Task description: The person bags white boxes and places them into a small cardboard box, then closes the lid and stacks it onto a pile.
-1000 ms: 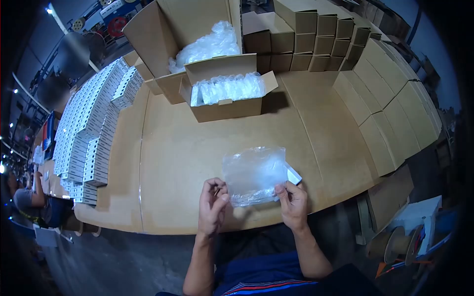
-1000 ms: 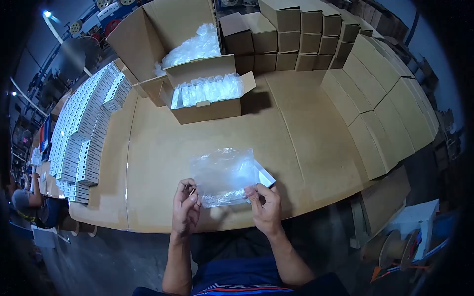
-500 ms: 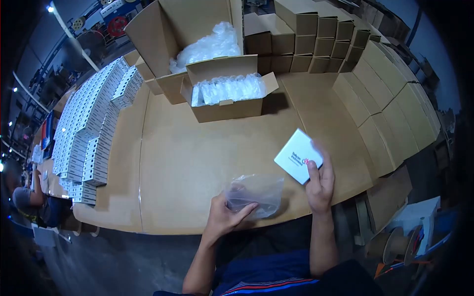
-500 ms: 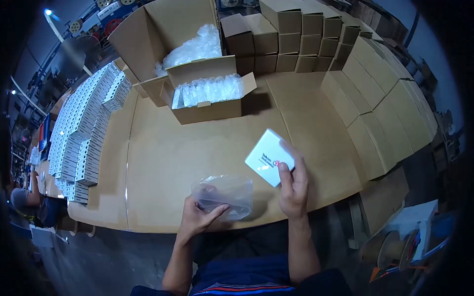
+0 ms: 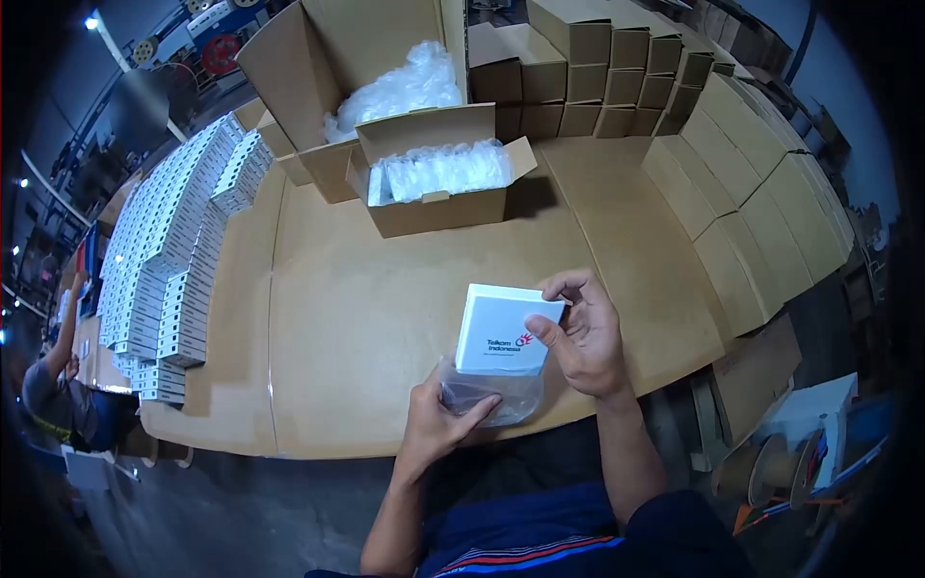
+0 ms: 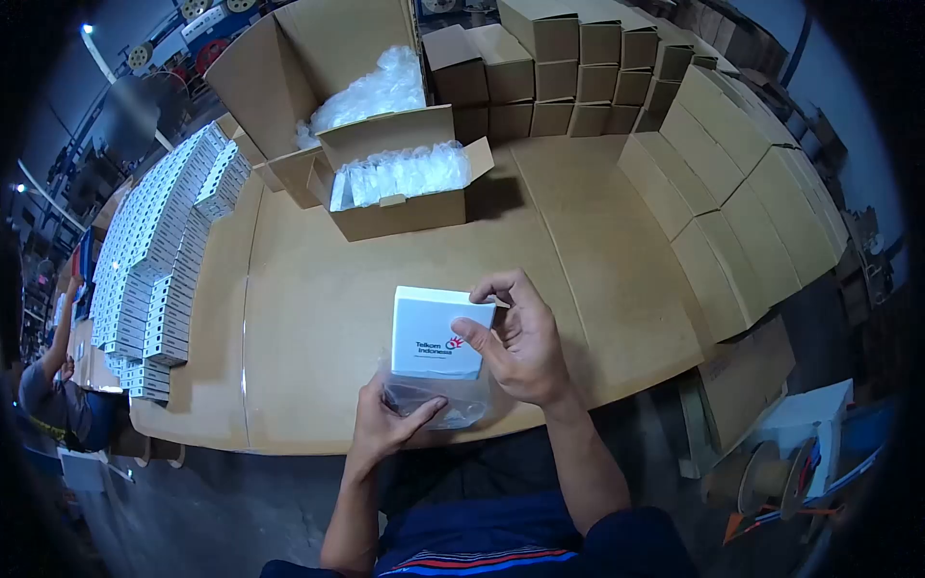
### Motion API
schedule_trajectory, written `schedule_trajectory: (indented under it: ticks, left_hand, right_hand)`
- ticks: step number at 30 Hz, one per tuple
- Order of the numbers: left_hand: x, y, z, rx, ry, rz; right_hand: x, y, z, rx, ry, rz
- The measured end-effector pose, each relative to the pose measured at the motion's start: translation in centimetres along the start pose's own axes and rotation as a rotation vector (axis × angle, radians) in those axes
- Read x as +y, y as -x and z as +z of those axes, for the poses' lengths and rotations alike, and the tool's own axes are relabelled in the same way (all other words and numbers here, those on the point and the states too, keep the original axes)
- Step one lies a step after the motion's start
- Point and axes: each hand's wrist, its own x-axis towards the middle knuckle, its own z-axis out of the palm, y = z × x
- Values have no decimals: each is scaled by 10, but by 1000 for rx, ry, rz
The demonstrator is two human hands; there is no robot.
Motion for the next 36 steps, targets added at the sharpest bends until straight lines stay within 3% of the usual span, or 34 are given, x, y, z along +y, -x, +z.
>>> schedule_trajectory:
  ticks: [10, 13, 16, 18, 21, 25, 32, 36]
  left_hand:
    - [-2, -2, 6, 35, 114, -17]
    - [4, 0, 6, 16, 255, -21]
    - [-22, 1, 4, 39, 561, -147]
    - [-29, 3, 5, 57, 543, -144]
    - [-32, 3, 10, 144, 640, -141]
    - [-33, -3, 3, 210, 626, -78]
    - [-46, -2, -4, 106, 504, -8]
    - [-30, -6, -2, 187, 342, 64]
  right_hand:
    - [13, -11, 2, 3, 325, 28]
    - [15, -13, 2, 7, 398, 66]
    - [16, -15, 3, -36, 394, 158]
    - [19, -14, 0, -97, 409, 205]
    - [29, -1, 7, 126, -40, 235]
    - [52, 37, -13, 85, -210, 456]
    - [65, 49, -4, 193, -100, 343]
    - [53, 41, 0, 172, -132, 217]
